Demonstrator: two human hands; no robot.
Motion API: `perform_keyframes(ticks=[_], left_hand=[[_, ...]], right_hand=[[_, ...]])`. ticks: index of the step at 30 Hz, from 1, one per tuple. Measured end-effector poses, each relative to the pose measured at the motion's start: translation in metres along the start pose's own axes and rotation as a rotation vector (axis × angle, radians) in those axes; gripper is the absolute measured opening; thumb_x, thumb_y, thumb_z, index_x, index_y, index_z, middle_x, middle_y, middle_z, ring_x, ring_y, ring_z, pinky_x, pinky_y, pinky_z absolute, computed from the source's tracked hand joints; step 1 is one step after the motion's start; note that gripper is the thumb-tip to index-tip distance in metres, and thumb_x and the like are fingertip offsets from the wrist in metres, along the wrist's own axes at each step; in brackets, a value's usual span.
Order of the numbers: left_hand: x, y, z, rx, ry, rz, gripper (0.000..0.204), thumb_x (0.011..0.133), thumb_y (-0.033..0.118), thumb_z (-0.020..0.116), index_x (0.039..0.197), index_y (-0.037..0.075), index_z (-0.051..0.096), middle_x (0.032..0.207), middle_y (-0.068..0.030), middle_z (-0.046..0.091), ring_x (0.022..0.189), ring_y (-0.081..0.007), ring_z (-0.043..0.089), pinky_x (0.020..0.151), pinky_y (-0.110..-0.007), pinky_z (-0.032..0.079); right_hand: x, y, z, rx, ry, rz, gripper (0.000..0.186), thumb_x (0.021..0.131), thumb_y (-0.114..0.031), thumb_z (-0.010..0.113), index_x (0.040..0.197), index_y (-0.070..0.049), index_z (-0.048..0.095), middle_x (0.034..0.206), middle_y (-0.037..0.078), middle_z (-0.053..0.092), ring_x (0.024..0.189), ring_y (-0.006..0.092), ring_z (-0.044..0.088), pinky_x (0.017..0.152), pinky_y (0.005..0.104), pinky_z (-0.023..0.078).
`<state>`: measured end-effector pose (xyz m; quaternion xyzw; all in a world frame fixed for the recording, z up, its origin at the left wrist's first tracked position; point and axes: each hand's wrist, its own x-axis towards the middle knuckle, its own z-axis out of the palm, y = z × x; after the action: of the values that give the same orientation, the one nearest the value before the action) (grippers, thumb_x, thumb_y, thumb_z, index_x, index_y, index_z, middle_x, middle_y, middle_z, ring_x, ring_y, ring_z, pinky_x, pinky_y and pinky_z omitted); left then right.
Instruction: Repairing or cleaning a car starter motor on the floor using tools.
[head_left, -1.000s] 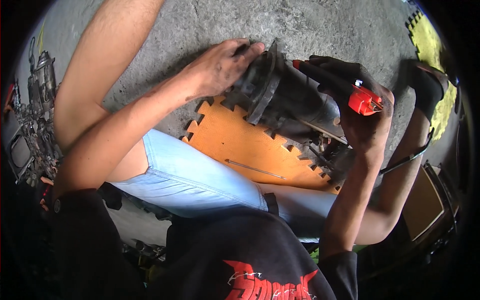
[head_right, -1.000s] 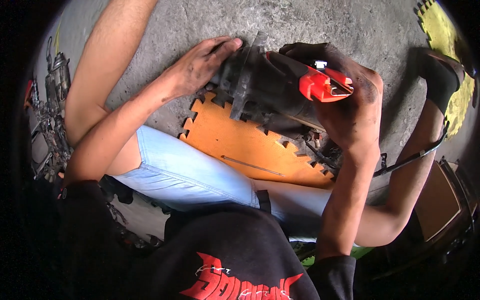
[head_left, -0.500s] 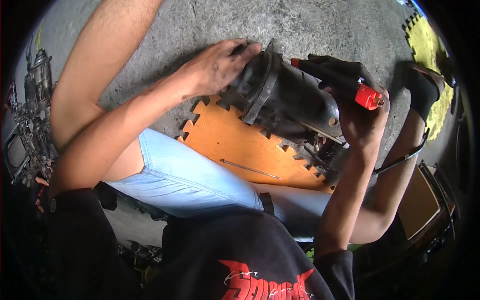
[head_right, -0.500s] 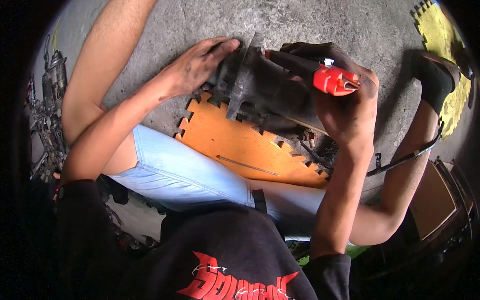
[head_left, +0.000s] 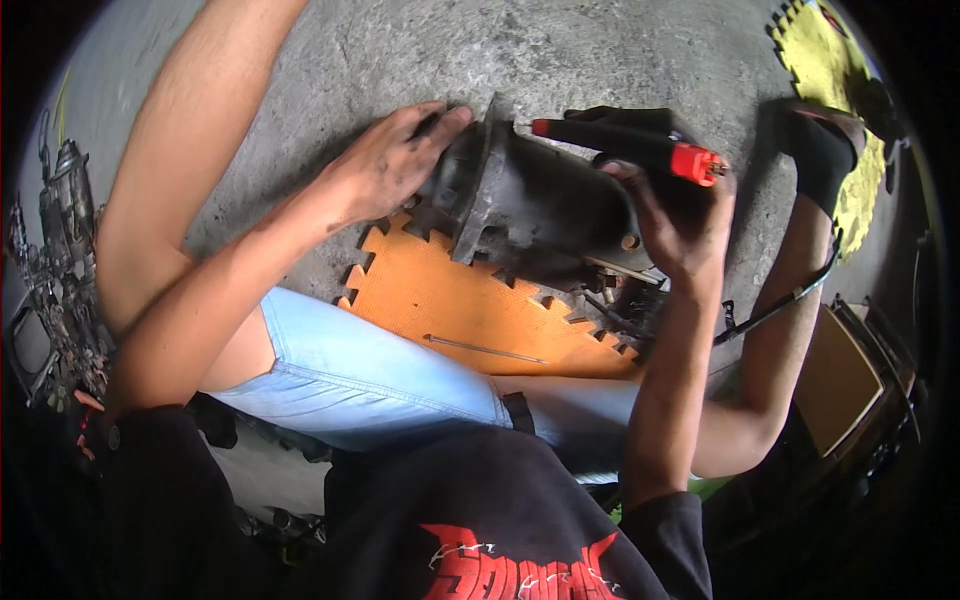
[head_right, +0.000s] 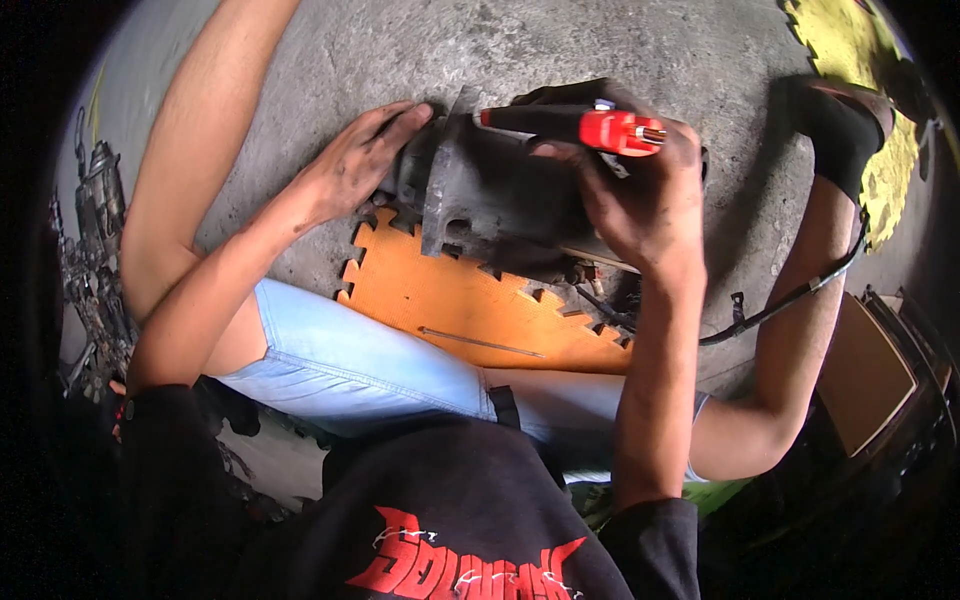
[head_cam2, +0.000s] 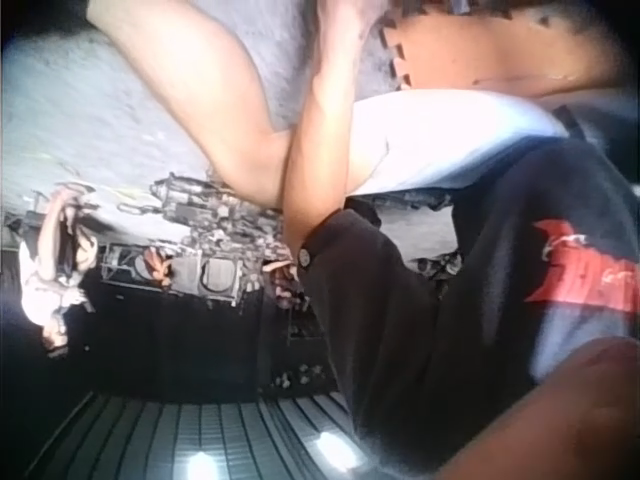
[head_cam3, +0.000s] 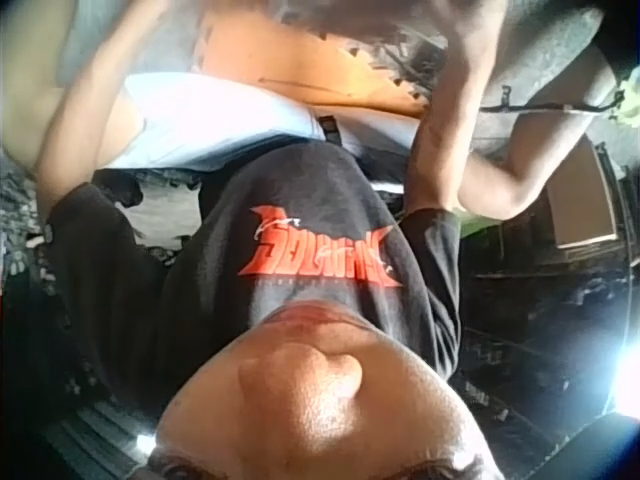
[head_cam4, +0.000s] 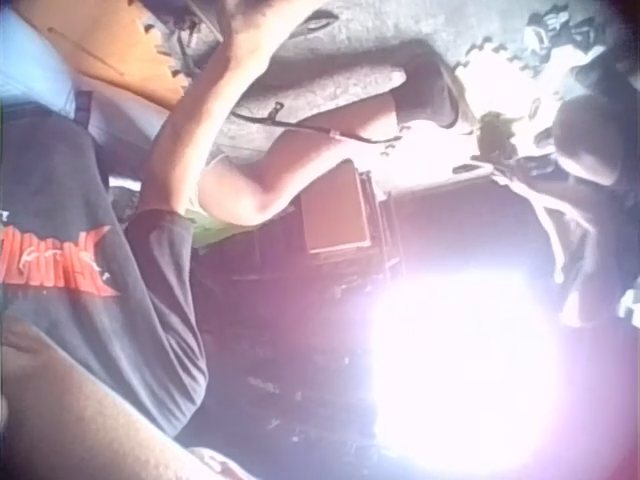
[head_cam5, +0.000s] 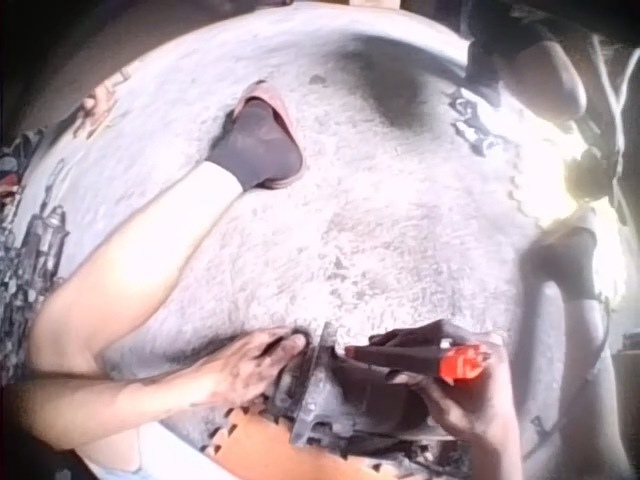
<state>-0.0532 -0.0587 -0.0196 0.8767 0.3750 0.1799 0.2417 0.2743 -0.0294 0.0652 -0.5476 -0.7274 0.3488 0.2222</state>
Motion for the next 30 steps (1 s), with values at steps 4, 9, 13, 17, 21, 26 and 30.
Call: perform_keyframes(ticks=[4,9,13,17,21,26,30], left_hand=[[-0.002,-0.005,0.003,0.016,-0.03,0.004,0.083,0.086,-0.008,0.056,0.158,0.013,0.021,0.134,-0.0293,0.051,0.119,-0.0455,0.054,0.1,-0.05,0.051],[-0.002,-0.001,0.0,0.026,-0.029,0.012,0.087,0.087,-0.011,0.051,0.16,0.016,0.012,0.132,-0.0325,0.051,0.116,-0.0472,0.055,0.1,-0.05,0.051],[0.002,-0.004,-0.005,-0.219,-0.194,-0.229,0.058,0.098,0.003,0.047,0.153,0.008,0.029,0.124,-0.033,0.055,0.106,-0.0465,0.059,0.097,-0.049,0.05],[0.033,0.038,-0.033,-0.387,-0.194,-0.634,0.042,0.105,0.028,0.04,0.131,-0.003,0.05,0.113,-0.0321,0.058,0.1,-0.0425,0.06,0.094,-0.046,0.048],[0.028,0.041,-0.023,-0.431,-0.019,-0.658,0.057,0.106,0.043,0.034,0.115,-0.008,0.057,0.104,-0.0312,0.06,0.095,-0.0412,0.06,0.093,-0.045,0.046],[0.016,0.024,-0.012,-0.038,0.097,-0.233,0.04,0.103,0.021,0.032,0.114,-0.01,0.055,0.103,-0.0311,0.062,0.097,-0.0451,0.061,0.089,-0.042,0.05],[0.034,0.038,-0.029,-0.27,-0.13,-0.533,0.032,0.101,0.013,0.033,0.109,-0.01,0.054,0.102,-0.0299,0.062,0.098,-0.0459,0.061,0.086,-0.043,0.05]], right_hand=[[-0.006,0.009,0.004,0.089,0.07,-0.089,0.036,0.07,-0.005,0.087,0.102,-0.006,0.07,0.11,0.011,0.071,0.094,0.0262,0.064,0.09,0.0366,0.047],[0.014,-0.024,0.001,0.424,0.122,0.125,0.027,0.079,-0.014,0.086,0.097,-0.003,0.069,0.088,0.008,0.071,0.077,0.0171,0.065,0.071,0.0303,0.049],[0.037,-0.032,0.02,0.313,0.248,0.118,0.031,0.088,-0.024,0.079,0.097,0.003,0.068,0.073,0.005,0.068,0.065,0.0102,0.059,0.066,0.0294,0.05],[0.043,-0.022,0.021,0.416,0.112,0.102,0.034,0.087,-0.027,0.08,0.096,0.003,0.068,0.071,0.006,0.067,0.065,0.0116,0.059,0.067,0.0284,0.05],[0.056,-0.021,0.017,0.464,0.018,0.177,0.036,0.086,-0.029,0.081,0.097,0.003,0.068,0.072,0.009,0.068,0.065,0.0154,0.061,0.068,0.0301,0.05],[0.036,-0.017,0.018,0.146,0.089,0.01,0.036,0.075,-0.021,0.089,0.101,-0.002,0.072,0.083,0.01,0.071,0.075,0.0242,0.066,0.075,0.0349,0.052],[0.031,-0.029,0.006,0.469,0.042,0.109,0.036,0.075,-0.018,0.089,0.103,-0.003,0.072,0.087,0.011,0.07,0.082,0.0264,0.066,0.079,0.0374,0.051]])
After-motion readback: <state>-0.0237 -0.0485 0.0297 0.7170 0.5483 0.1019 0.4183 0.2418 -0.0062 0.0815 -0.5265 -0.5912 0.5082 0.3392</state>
